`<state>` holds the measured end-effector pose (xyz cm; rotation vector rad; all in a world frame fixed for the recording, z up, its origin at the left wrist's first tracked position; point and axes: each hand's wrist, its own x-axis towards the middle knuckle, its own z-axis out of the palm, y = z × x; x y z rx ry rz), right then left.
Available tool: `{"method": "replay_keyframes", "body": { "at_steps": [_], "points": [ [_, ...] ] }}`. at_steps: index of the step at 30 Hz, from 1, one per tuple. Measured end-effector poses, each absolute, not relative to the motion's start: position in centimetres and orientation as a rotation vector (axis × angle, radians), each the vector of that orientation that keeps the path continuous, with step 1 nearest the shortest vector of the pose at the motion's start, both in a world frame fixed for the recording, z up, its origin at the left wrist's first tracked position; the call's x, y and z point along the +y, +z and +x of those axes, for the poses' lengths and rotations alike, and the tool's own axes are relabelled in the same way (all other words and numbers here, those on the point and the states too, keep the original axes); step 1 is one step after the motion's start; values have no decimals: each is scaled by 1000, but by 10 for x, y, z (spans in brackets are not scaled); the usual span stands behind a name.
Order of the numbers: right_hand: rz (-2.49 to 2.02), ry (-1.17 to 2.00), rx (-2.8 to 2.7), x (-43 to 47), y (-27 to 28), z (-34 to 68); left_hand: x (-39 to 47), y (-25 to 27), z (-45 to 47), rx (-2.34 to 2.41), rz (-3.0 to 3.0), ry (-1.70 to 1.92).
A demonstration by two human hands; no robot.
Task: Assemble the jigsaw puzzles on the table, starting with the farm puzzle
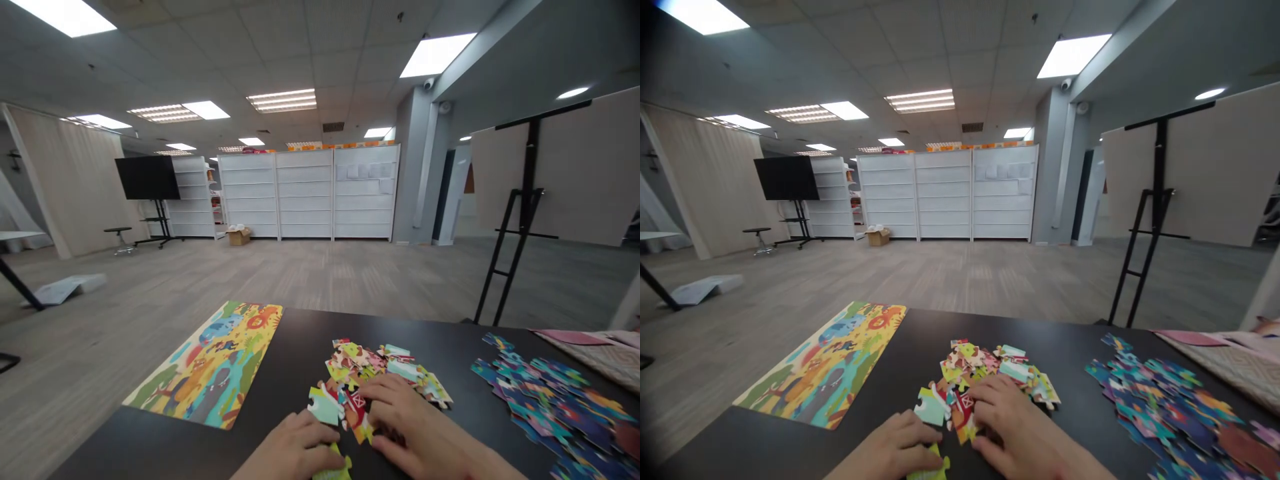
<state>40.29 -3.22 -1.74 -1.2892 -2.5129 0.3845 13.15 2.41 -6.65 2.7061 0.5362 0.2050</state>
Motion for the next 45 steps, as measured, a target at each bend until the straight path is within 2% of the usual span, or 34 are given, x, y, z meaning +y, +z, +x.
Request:
{"method": "replay_keyframes", "body": {
  "at_steps": [3, 9, 15, 31, 37, 45],
  "points": [
    [-1309, 360, -2448, -25, -29, 416, 24, -74, 130, 583, 2713, 151],
    [-1288, 362, -2414, -27, -32, 413, 14, -56, 123, 724, 2477, 352],
    [-1267, 498, -2436, -34, -30, 410, 8, -40, 116, 864, 2366, 386],
    [-1305, 641, -2332, -37, -36, 408, 10, -42, 111, 705, 2369, 423],
    [-1131, 455, -2330, -32, -53, 388, 11, -47, 117, 803, 2236, 477],
    [-905, 90, -2464, -23, -60, 371, 11, -58, 139, 834, 1964, 886]
  ]
}}
